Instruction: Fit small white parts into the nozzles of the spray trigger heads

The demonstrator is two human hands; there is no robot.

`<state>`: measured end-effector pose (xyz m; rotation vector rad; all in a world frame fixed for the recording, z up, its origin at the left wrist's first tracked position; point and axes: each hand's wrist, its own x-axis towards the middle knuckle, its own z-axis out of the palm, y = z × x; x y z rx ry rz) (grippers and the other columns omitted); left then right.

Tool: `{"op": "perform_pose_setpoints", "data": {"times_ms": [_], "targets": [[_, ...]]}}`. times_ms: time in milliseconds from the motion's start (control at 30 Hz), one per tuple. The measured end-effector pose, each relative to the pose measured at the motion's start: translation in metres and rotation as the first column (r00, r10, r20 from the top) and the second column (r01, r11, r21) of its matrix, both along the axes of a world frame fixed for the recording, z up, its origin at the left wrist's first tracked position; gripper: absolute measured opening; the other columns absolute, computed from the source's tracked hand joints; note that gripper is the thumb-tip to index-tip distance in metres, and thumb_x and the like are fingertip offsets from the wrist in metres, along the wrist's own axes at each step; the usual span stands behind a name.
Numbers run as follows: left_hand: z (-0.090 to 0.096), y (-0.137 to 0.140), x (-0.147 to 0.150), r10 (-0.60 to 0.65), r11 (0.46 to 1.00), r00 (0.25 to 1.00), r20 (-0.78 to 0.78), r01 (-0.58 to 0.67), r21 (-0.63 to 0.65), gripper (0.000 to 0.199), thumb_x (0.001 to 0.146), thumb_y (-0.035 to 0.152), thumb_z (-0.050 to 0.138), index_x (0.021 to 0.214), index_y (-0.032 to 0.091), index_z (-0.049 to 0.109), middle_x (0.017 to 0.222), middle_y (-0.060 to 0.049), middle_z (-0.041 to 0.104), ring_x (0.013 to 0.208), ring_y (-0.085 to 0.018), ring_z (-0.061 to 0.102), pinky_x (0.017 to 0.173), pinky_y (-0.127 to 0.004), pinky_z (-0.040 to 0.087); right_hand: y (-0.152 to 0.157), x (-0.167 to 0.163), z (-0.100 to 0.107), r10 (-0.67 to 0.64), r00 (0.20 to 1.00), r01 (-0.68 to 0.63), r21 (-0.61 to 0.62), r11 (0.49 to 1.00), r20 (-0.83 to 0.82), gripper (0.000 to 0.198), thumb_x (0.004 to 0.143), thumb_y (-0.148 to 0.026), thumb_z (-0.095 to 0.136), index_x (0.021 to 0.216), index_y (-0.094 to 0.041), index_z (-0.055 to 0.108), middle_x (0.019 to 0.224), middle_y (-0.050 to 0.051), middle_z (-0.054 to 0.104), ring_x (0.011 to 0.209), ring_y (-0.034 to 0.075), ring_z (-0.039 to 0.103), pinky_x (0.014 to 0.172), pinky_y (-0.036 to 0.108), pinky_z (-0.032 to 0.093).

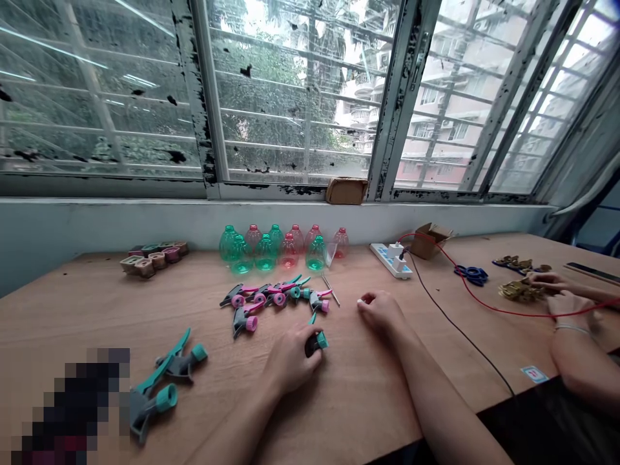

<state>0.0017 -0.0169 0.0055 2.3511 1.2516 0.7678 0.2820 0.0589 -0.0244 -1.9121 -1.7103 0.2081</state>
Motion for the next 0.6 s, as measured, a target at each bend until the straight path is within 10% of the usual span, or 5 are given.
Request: {"op": "perform_pose_setpoints", "data": {"times_ms": [300,600], "targets": [[-0.001,0.005,-0.001,0.107,0.994,0.986,0.126,-0.103,-0.038,0.038,0.073,0.016,0.056,0.11,0.025,0.061,0.107,-0.003,0.068,0.1,-0.022,0.059,0.087,-0.03,0.043,-0.01,-0.021,0.009,0.159,0.963,-0.125,0.164,0.979,-0.217,0.031,0.074,-0.045,0.061,0.084,-0.018,0.073,0.075,0.005,0.07,0.062,0.016,0.059,0.057,0.025,0.043],[-0.005,0.01,-0.002,0.102,0.995,0.967,0.232,-0.095,-0.04,0.049,0.073,0.013,0.058,0.12,0.025,0.054,0.098,-0.001,0.069,0.086,-0.018,0.063,0.073,-0.025,0.045,-0.035,-0.1,0.007,0.733,0.609,-0.63,0.375,0.679,-0.303,0.026,0.074,-0.037,0.07,0.094,-0.021,0.071,0.079,0.002,0.06,0.057,0.009,0.046,0.049,0.02,0.039]]}}
